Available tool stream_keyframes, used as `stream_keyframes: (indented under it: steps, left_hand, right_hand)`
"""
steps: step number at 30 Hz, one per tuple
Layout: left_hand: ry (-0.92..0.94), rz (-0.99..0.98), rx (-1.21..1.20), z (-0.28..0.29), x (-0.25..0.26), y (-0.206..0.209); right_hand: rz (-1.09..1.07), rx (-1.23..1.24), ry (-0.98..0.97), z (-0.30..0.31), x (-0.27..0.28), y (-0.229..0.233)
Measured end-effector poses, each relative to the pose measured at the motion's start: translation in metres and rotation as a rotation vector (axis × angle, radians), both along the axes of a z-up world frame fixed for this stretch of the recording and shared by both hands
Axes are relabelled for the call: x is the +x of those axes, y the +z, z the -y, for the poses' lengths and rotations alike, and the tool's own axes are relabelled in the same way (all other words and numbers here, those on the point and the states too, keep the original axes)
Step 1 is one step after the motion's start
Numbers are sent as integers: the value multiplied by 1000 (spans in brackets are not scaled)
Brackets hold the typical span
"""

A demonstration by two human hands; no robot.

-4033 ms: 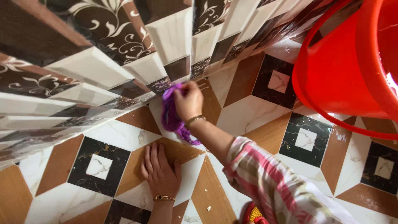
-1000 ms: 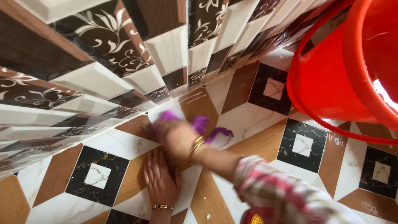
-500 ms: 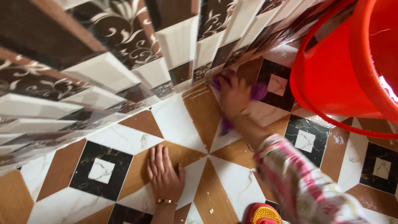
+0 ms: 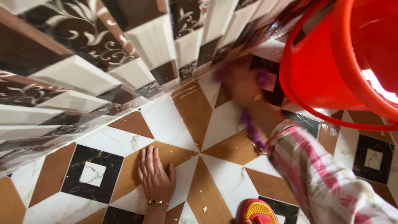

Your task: The person wipes a tiled floor and the lower edge of a tiled wall using a purple cloth, repeatedly dipping the cloth into a red bucket filled with water.

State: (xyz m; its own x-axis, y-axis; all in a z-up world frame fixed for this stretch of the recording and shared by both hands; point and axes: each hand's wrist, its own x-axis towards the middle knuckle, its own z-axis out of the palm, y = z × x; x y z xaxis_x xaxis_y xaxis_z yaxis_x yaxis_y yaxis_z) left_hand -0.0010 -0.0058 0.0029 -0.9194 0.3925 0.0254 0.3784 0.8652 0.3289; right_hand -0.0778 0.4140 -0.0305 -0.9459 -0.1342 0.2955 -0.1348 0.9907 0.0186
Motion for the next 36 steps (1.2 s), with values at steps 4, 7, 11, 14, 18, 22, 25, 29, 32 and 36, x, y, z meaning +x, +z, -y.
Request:
stream_keyframes:
  steps: [4, 7, 11, 14, 18, 22, 25, 29, 32, 36]
  left_hand:
    - [13, -20, -10, -7, -3, 2]
    - [17, -24, -8, -7, -1, 2]
    - [25, -31, 57, -4, 2, 1]
    - [-5, -28, 14, -2, 4, 0]
    - [-13, -21, 16, 0, 6, -6]
    - [-40, 2, -14, -1, 3, -9]
    - [-63, 9, 23, 1, 3, -8]
    - [-75, -31, 150, 10, 2, -16]
    - [-46, -23, 365, 19, -1, -28]
    - [56, 12, 381, 35, -4, -31]
  right_hand:
    - [7, -167, -535, -31, 4, 8]
    - [129, -163, -497, 62, -2, -31]
    - [378, -273, 51, 235, 57, -49]
    - [440, -371, 318, 251, 110, -19]
    - [311, -406, 281, 122, 82, 28]
    - [-2, -72, -189, 50, 69, 68]
    - [73, -99, -460, 60, 87, 48]
    - [350, -184, -192, 196, 152, 1]
    - [632, -390, 185, 288, 170, -10]
    - [516, -228, 391, 271, 87, -22]
